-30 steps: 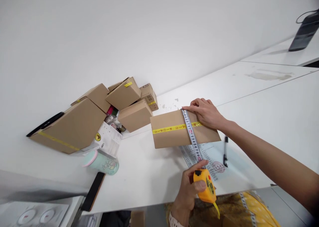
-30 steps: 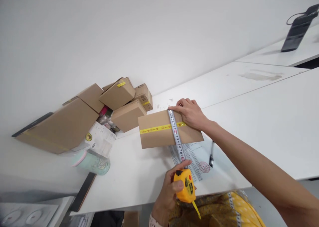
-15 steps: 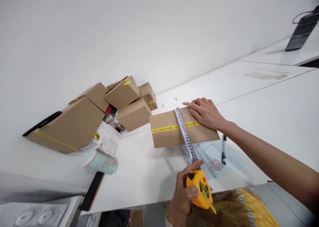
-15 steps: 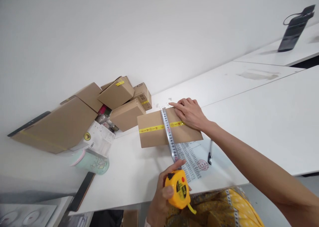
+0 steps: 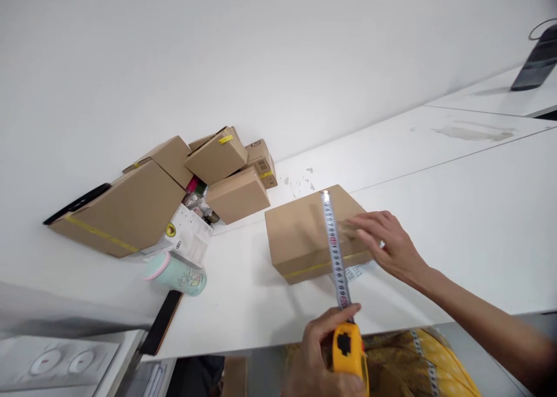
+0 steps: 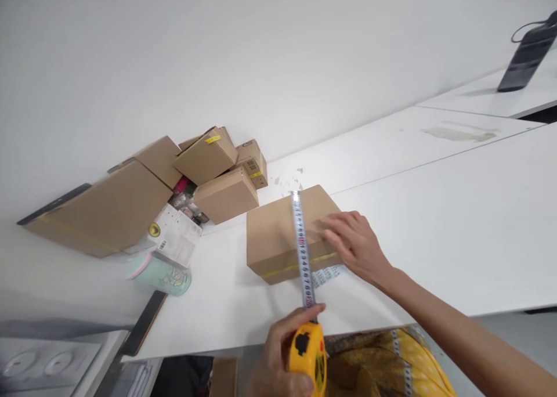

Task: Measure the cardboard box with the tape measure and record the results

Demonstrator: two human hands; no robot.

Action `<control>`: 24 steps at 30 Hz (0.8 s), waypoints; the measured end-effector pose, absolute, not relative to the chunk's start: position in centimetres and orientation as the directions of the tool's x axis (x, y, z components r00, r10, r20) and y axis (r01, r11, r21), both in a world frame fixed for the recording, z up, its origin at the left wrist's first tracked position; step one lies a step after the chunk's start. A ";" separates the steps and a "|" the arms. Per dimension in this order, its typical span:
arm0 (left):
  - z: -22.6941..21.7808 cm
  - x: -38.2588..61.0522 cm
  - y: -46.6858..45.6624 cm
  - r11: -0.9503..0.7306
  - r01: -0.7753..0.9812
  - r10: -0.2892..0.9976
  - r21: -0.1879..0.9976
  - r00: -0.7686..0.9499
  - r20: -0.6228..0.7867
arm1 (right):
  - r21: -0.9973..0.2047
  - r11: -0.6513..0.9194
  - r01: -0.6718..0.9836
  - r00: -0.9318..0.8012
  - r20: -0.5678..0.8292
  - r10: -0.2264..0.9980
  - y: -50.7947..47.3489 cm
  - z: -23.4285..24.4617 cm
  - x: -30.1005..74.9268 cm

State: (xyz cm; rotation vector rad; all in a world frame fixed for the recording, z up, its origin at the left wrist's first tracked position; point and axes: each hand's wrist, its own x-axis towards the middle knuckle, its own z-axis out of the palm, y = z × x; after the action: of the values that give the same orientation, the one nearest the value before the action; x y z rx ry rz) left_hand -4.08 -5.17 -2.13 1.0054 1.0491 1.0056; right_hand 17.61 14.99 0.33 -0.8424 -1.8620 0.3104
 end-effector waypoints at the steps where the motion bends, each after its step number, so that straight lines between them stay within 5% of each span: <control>1: -1.8 -3.6 -5.3 0.259 -0.087 0.949 0.962 0.210 -0.237 | -0.709 0.628 0.323 -0.152 0.616 0.773 14.6 0.8 17.8; 3: -0.8 -2.7 -5.4 0.319 0.052 0.912 0.946 0.254 -0.321 | -0.909 0.405 0.095 -0.086 0.397 0.914 14.1 2.0 18.2; 6: 0.3 -1.9 -5.2 0.329 0.185 0.870 0.926 0.322 -0.374 | -0.976 0.190 -0.107 -0.109 0.201 0.973 14.1 3.7 18.9; 12: -1.4 -1.7 -4.6 0.393 -0.066 0.896 0.917 0.255 -0.365 | -0.963 0.264 -0.047 -0.152 0.268 0.951 10.6 3.1 19.0; 15: -1.6 -1.8 -4.7 0.232 -0.059 0.968 0.971 0.109 -0.225 | -0.856 0.496 0.147 -0.262 0.450 0.854 7.3 1.2 18.3; 18: 0.0 -2.2 -4.8 0.071 0.197 0.992 0.978 -0.116 -0.049 | -0.676 0.653 0.343 -0.146 0.648 0.748 6.2 -1.3 18.8; 22: 4.0 -3.7 -2.4 -0.248 0.592 0.847 0.766 -0.251 0.468 | -0.762 0.306 0.571 0.245 0.514 0.822 9.8 -5.6 21.6; 24: 5.8 -4.6 0.3 -0.326 0.723 0.751 0.609 -0.193 0.631 | -0.722 0.205 0.661 0.224 0.450 0.864 12.3 -8.0 22.9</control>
State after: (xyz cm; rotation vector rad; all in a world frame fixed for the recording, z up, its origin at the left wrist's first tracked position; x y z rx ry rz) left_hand -4.63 0.29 5.79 1.9774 1.8075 1.5869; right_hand 22.90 12.32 -8.03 -1.5189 -1.5003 0.2617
